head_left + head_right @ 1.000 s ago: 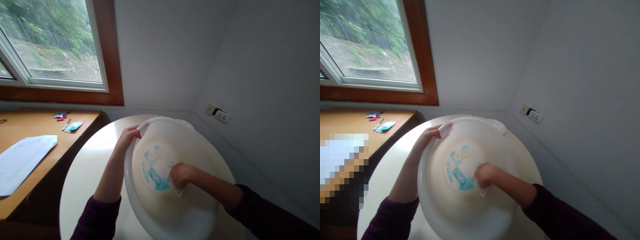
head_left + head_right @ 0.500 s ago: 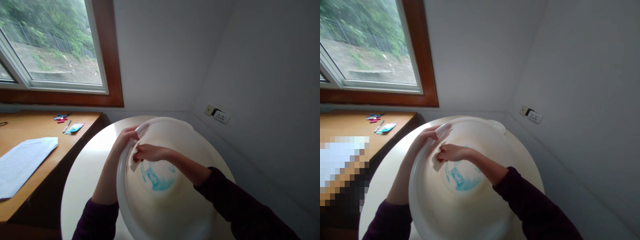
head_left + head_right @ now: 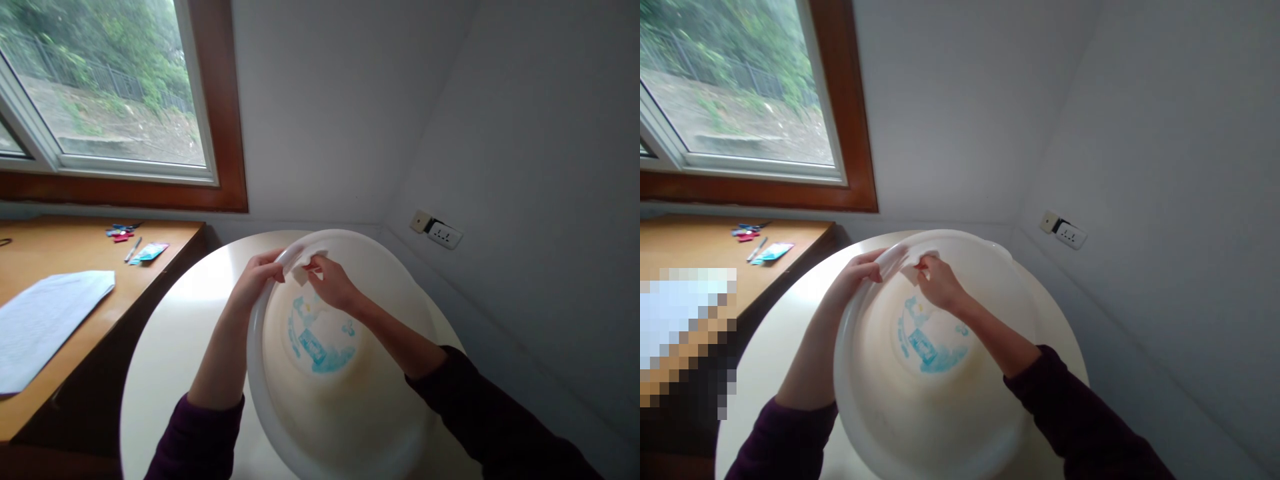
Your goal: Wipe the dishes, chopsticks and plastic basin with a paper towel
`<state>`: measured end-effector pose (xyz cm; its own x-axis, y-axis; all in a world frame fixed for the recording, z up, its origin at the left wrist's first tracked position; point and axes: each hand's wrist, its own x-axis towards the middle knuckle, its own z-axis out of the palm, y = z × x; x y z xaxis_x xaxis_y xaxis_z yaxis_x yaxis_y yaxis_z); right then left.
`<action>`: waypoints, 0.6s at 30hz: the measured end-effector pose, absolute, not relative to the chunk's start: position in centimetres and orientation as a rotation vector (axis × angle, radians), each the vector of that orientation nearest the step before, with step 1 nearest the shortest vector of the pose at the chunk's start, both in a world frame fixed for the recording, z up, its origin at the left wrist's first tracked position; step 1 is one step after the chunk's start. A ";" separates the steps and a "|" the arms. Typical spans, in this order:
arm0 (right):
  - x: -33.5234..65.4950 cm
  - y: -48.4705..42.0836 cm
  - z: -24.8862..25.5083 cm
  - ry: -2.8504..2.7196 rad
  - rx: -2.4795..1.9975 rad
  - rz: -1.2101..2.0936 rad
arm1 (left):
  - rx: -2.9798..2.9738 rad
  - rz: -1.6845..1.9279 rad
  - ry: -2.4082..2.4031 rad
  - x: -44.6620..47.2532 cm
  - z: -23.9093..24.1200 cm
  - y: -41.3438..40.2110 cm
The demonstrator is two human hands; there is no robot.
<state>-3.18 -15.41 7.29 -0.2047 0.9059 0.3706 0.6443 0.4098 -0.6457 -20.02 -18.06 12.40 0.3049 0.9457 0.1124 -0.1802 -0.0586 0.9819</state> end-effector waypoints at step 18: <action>-1.1 -25.6 2.4 -3.333 -1.219 0.913 | 1.313 1.074 0.803 -21.2 12.5 -18.2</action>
